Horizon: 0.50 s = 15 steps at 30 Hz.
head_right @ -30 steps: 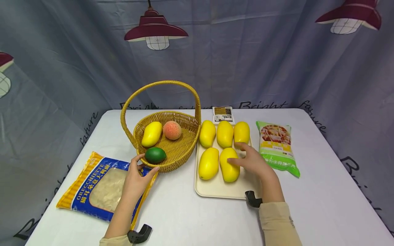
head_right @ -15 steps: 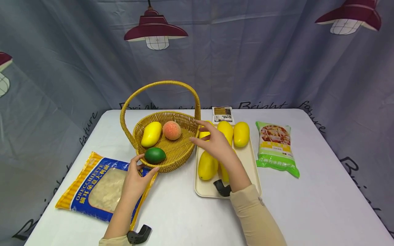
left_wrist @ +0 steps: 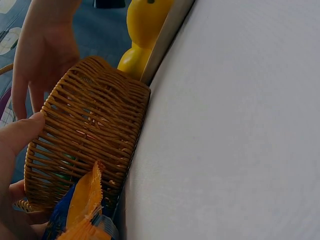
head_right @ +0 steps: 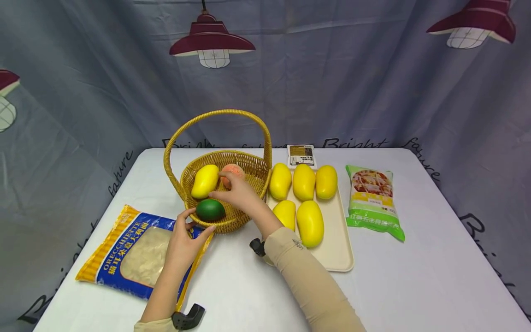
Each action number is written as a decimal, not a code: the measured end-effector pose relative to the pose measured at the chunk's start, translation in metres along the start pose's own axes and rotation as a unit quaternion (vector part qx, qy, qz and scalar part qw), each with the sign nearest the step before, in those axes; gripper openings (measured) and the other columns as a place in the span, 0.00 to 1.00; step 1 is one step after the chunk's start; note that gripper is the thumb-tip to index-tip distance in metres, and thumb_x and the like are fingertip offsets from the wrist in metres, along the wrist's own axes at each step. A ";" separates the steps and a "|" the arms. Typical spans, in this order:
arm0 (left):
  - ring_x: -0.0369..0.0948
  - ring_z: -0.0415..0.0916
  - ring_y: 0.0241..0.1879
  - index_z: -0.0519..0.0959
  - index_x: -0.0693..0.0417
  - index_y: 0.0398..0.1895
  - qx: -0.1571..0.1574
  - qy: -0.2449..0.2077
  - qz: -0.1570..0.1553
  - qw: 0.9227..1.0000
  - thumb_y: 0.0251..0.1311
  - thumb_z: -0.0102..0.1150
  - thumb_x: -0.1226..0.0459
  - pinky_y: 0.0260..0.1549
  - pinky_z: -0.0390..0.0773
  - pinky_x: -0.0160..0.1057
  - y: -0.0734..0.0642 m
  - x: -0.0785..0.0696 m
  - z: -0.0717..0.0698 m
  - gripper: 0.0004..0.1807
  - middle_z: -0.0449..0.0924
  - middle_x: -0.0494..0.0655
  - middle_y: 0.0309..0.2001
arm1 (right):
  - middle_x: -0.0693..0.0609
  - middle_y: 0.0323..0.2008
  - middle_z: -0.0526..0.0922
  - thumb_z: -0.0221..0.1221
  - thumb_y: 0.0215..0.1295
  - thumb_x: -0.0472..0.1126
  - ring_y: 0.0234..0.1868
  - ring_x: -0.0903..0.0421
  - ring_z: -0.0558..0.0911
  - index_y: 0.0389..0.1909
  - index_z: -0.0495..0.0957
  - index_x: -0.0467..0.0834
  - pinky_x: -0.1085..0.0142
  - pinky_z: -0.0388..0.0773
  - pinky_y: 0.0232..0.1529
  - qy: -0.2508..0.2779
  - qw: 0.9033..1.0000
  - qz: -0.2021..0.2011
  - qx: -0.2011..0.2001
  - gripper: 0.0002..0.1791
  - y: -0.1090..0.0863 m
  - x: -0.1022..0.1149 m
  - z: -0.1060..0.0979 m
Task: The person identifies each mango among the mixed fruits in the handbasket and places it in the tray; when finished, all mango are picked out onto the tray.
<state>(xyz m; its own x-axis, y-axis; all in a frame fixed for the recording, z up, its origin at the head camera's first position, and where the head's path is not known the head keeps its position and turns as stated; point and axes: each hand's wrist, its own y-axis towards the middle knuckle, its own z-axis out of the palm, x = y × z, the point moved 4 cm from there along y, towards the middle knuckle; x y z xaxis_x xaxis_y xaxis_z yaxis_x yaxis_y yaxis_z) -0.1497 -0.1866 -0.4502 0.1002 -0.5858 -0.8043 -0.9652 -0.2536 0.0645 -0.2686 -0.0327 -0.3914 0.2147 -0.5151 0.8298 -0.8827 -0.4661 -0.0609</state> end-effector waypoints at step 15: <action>0.51 0.72 0.57 0.60 0.44 0.66 -0.010 0.003 0.007 1.000 0.51 0.65 0.38 0.48 0.73 0.57 0.001 0.001 0.001 0.44 0.66 0.54 0.62 | 0.42 0.68 0.65 0.65 0.59 0.54 0.65 0.44 0.68 0.73 0.57 0.46 0.48 0.67 0.61 -0.003 0.999 0.039 -0.006 0.44 0.032 0.000 0.038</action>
<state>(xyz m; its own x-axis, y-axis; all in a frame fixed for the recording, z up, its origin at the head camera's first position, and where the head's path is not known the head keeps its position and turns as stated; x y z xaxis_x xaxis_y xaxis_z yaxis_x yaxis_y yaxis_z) -0.1509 -0.1863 -0.4516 0.0887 -0.5935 -0.7999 -0.9612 -0.2615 0.0875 -0.2806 -0.0747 -0.4149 0.1474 -0.5531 0.8200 -0.9014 -0.4164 -0.1188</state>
